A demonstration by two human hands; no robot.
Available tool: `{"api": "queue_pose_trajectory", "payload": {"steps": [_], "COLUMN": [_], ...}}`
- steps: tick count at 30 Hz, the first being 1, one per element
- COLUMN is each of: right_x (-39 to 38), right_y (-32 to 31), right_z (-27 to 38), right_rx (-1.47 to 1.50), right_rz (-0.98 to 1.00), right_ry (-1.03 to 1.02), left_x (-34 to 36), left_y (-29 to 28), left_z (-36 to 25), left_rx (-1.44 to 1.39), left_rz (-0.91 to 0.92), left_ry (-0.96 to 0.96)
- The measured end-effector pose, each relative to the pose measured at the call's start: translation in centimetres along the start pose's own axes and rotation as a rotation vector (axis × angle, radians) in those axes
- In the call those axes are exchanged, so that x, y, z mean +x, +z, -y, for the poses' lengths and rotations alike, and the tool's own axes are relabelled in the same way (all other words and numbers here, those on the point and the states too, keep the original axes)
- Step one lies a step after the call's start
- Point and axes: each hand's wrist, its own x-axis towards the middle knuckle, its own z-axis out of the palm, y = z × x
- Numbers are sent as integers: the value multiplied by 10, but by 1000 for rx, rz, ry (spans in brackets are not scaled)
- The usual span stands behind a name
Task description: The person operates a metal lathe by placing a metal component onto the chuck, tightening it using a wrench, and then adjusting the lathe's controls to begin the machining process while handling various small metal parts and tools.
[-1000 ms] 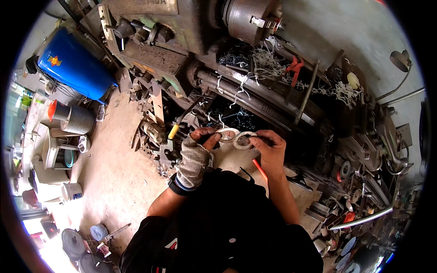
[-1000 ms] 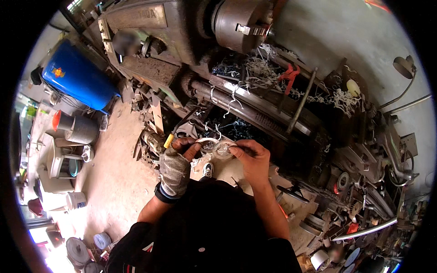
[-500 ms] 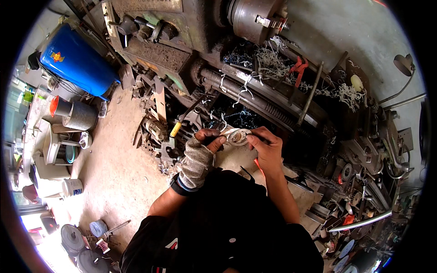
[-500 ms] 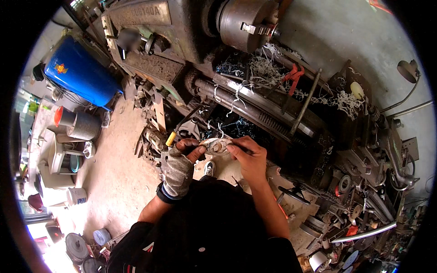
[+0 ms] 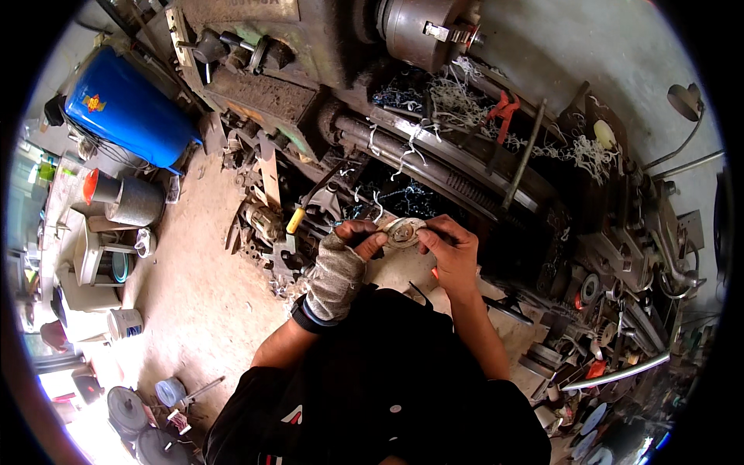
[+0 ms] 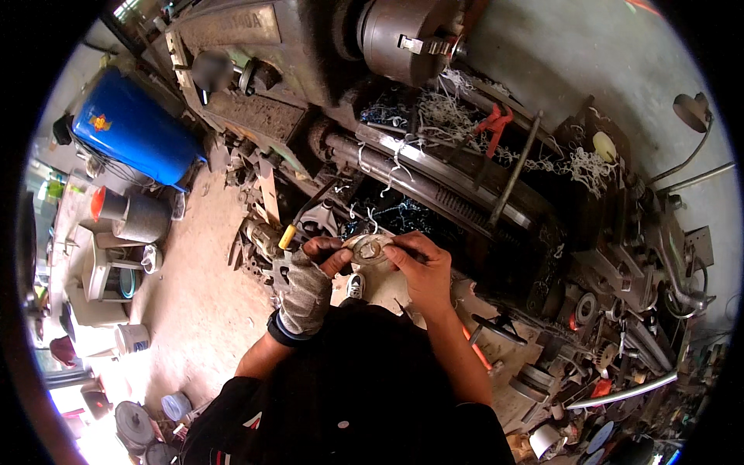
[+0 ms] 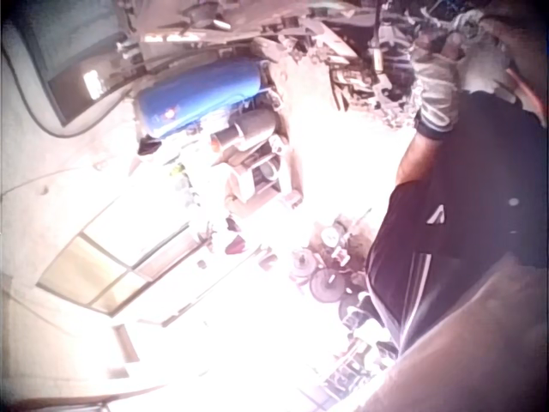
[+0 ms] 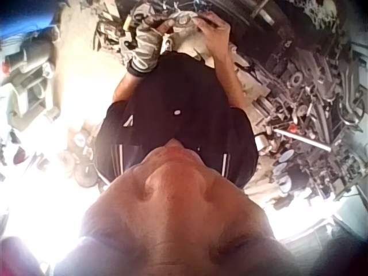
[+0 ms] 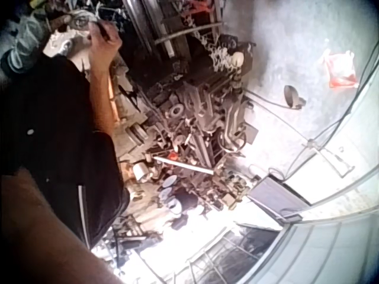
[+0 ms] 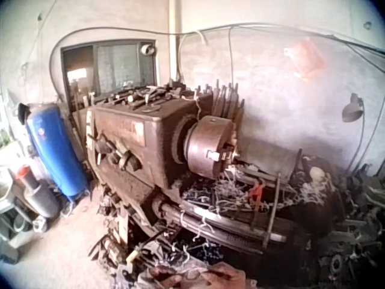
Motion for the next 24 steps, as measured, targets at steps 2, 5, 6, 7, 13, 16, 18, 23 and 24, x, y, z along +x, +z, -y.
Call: {"api": "queue_pose_trajectory", "payload": {"steps": [2,5,6,7,13,16,18,23,24], "right_x": [-1,-3,-4,-4,-7,-8,-8,-10,-10], "right_y": [-2,-4,-4,-6,-6,-7,-6,-4,-4], "right_z": [1,3,2,2,3,3,4,5,4], "right_rx": [0,7,6,3,-16,-36,-52,-54,-49], "right_rz": [-7,-13,-14,-16,-19,-18,-22,-35,-38], "right_ry": [8,22,20,20,22,27,31,30,30], "left_x": [-1,-1,-1,-2,-5,-5,-5,-7,-7], "left_y": [-1,0,0,1,2,0,-1,-1,-2], "left_z": [-1,3,5,5,2,3,3,-2,-1], "left_rx": [51,95,104,104,70,109,133,147,157], "left_rz": [26,24,15,22,50,63,103,113,113], "left_ry": [35,80,93,82,22,51,86,114,118]}}
